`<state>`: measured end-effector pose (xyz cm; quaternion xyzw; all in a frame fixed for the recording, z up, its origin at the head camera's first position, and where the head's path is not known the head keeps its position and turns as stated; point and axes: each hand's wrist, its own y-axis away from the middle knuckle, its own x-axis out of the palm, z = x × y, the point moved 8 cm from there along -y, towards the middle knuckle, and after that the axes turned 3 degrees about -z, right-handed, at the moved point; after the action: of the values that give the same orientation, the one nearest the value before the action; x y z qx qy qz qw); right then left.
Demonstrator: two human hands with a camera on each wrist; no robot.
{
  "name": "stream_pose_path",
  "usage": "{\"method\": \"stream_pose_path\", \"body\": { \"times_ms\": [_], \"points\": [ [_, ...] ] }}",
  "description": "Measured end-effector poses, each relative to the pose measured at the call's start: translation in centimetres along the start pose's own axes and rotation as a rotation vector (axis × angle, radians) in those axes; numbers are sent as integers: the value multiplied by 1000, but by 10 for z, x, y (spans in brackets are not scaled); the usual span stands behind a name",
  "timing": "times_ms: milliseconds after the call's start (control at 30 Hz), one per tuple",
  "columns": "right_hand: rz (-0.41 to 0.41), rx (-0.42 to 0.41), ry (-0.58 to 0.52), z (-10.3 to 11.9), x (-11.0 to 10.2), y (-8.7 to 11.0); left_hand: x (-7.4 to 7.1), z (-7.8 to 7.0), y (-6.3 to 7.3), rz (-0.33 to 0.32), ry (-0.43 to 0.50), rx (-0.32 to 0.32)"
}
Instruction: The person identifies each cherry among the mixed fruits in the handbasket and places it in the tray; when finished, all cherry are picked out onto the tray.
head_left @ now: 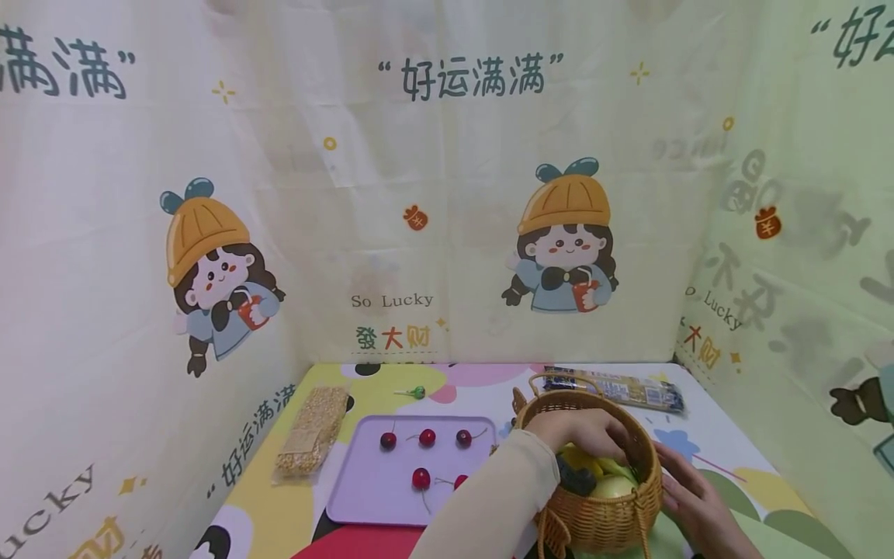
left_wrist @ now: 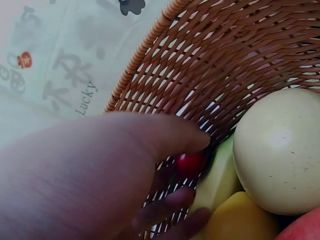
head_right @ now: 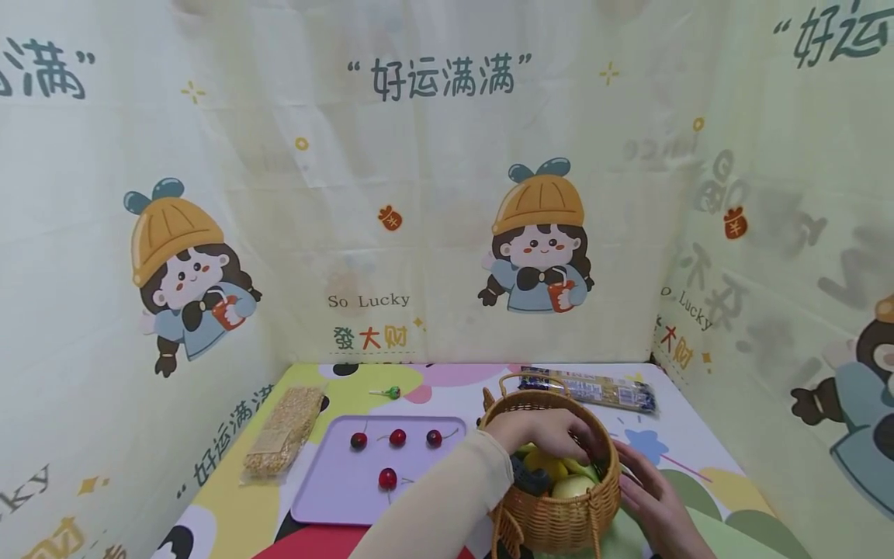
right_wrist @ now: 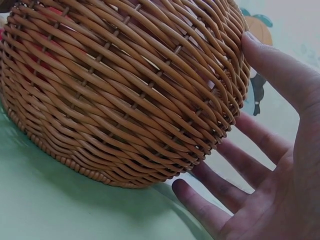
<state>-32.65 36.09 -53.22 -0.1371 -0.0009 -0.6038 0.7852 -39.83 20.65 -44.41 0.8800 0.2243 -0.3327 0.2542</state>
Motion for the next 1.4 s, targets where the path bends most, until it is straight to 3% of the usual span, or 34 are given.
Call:
{"method": "stream_pose_path", "body": {
  "times_ms": [267,567,900,1033,1200,1400],
  "points": [
    [25,-30,-37,-1,4,-1,-6,6,6,-99,49,2],
    [9,31,-39,-8,4,-2,-3,12,12,-97,64,-22],
    [21,54,-33,-9,2,-2,-19,11,20,-141,296,57],
    [43,37,-52,-7,3,-1,-27,6,29,-161,266,81],
    [31,41,-44,-7,1,-1,-37,-2,41,-225,181,170],
    [-16,64,10,-4,-2,-2,-42,-13,59,-267,212,264]
  ]
}}
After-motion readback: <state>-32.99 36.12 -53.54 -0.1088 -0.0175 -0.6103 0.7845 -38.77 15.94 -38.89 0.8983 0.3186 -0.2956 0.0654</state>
